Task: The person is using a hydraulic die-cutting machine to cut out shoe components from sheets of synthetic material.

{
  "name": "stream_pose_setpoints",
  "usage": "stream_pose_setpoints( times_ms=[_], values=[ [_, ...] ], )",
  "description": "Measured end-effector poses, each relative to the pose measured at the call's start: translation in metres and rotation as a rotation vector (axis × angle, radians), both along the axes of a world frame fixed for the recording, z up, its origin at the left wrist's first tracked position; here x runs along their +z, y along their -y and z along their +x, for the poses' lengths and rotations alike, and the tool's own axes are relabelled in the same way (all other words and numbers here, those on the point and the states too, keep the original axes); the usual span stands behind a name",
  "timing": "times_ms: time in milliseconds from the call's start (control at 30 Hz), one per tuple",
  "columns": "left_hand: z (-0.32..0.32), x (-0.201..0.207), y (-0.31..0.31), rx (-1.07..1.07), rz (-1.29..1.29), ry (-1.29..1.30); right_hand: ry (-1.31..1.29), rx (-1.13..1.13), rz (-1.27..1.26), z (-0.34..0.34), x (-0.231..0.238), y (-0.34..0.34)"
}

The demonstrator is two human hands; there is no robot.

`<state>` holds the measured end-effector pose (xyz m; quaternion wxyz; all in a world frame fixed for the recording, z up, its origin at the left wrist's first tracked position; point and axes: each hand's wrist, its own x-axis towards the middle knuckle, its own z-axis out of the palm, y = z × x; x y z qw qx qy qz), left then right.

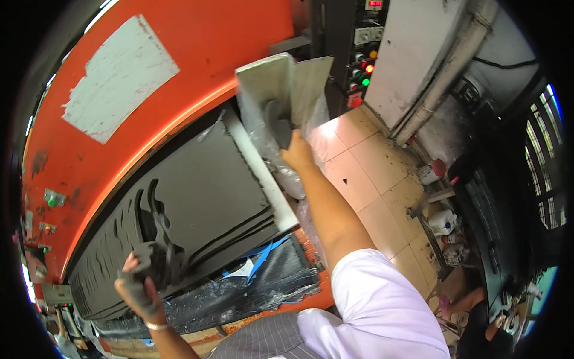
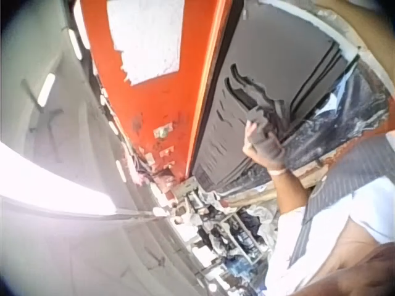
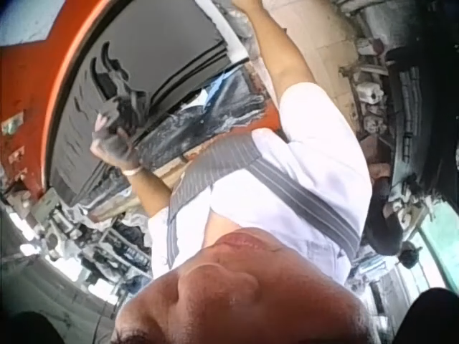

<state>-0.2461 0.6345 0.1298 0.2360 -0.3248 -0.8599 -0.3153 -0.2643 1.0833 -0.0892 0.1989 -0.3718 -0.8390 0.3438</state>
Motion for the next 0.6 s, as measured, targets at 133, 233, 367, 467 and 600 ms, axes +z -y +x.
stream_pose_setpoints(
  times_ms=[133,233,367,467,600],
  values=[
    [0.026,0.058,-0.017,-0.65,0.41,0.007,0.357,0.178,-0.033,0.0,0.07,-0.017],
    [0.04,0.08,-0.091,-0.885,1.028,0.529,0.708,0.509,-0.108,0.031,0.117,-0.021],
    [0.0,0.065,-0.194,-1.033,0.906,0.96,0.533,0.539,0.008,0.103,0.102,-0.027],
    [0.019,0.036,-0.312,-1.009,0.913,1.156,0.274,0.672,0.388,0.171,0.06,-0.068],
    [-0.027,-0.021,-0.391,-0.758,0.562,0.751,0.503,0.265,-0.008,0.159,0.155,-0.05]
  ],
)
